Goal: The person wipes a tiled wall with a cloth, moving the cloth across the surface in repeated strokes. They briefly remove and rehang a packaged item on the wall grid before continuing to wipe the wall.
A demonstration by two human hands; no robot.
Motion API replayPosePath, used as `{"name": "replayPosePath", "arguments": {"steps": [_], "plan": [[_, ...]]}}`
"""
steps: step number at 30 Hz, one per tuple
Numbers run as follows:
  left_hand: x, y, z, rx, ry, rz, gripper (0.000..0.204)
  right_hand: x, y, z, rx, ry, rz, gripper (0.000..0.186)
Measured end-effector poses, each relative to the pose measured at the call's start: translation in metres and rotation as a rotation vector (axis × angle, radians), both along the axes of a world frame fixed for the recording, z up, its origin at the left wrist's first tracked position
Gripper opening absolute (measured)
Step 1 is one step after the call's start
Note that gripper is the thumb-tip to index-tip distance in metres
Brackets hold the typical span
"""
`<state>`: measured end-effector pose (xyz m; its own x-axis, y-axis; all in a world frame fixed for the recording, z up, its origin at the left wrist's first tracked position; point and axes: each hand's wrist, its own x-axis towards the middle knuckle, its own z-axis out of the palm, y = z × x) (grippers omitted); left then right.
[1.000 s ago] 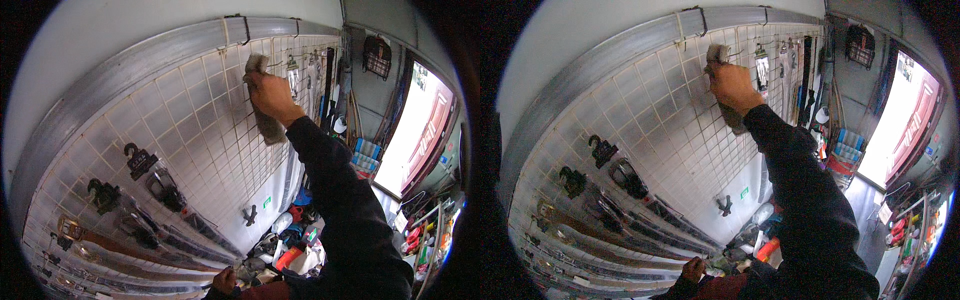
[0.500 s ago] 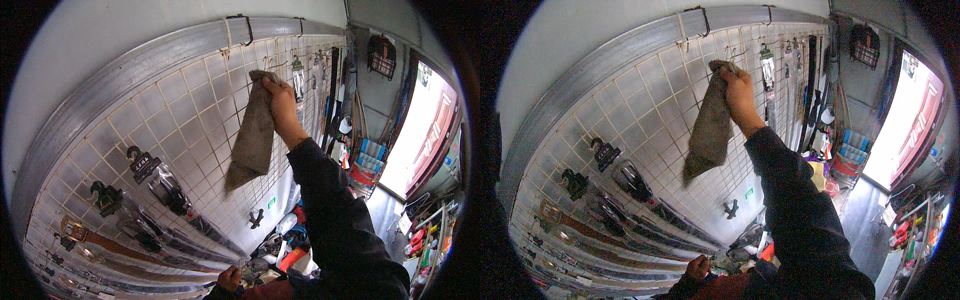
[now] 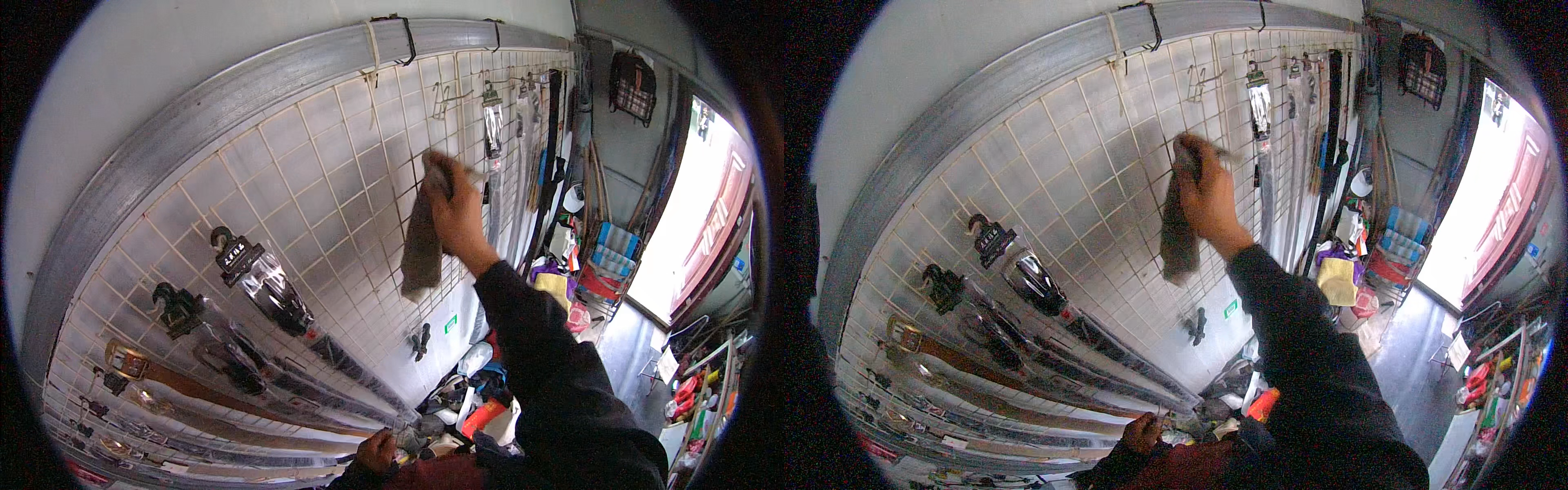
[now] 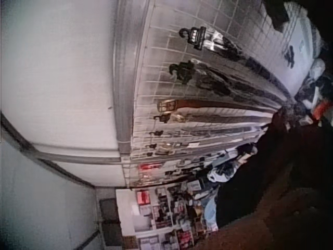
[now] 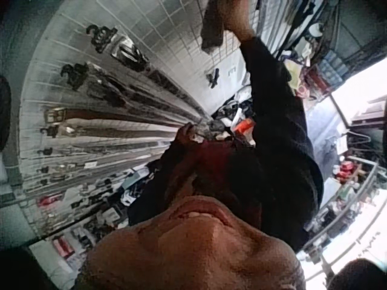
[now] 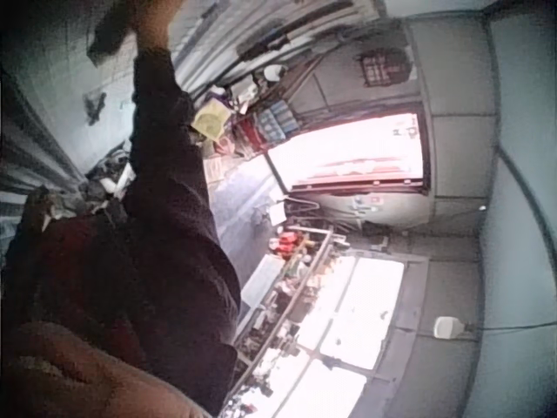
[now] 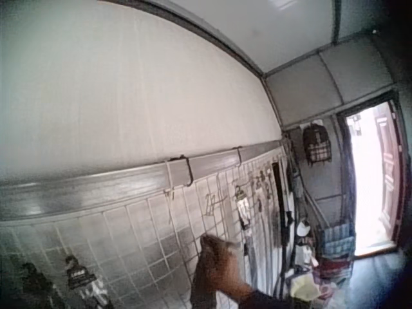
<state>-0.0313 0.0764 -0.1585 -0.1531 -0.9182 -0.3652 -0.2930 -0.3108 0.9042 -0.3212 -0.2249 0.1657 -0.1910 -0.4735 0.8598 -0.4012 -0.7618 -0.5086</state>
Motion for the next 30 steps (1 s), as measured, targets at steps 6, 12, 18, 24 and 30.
{"name": "replayPosePath", "arguments": {"steps": [6,12,18,24,30], "plan": [[0.001,0.012,0.000,-0.419,-0.271,-0.055,0.032,0.004,-0.036,0.104,-0.179,0.015,-0.053,0.037],[-0.001,0.016,0.035,-0.224,-0.238,-0.078,0.034,0.005,-0.042,-0.011,0.400,0.317,-0.102,0.042],[0.004,0.010,0.014,-0.378,-0.338,-0.252,0.028,0.007,0.001,-0.112,0.634,0.161,0.032,0.041],[0.005,0.014,-0.008,-0.341,-0.308,-0.056,0.020,0.005,-0.019,0.000,-0.061,-0.002,0.083,0.031],[0.009,0.010,-0.001,-0.174,-0.306,0.023,0.023,0.024,-0.009,0.030,0.196,0.276,-0.220,0.023]]}}
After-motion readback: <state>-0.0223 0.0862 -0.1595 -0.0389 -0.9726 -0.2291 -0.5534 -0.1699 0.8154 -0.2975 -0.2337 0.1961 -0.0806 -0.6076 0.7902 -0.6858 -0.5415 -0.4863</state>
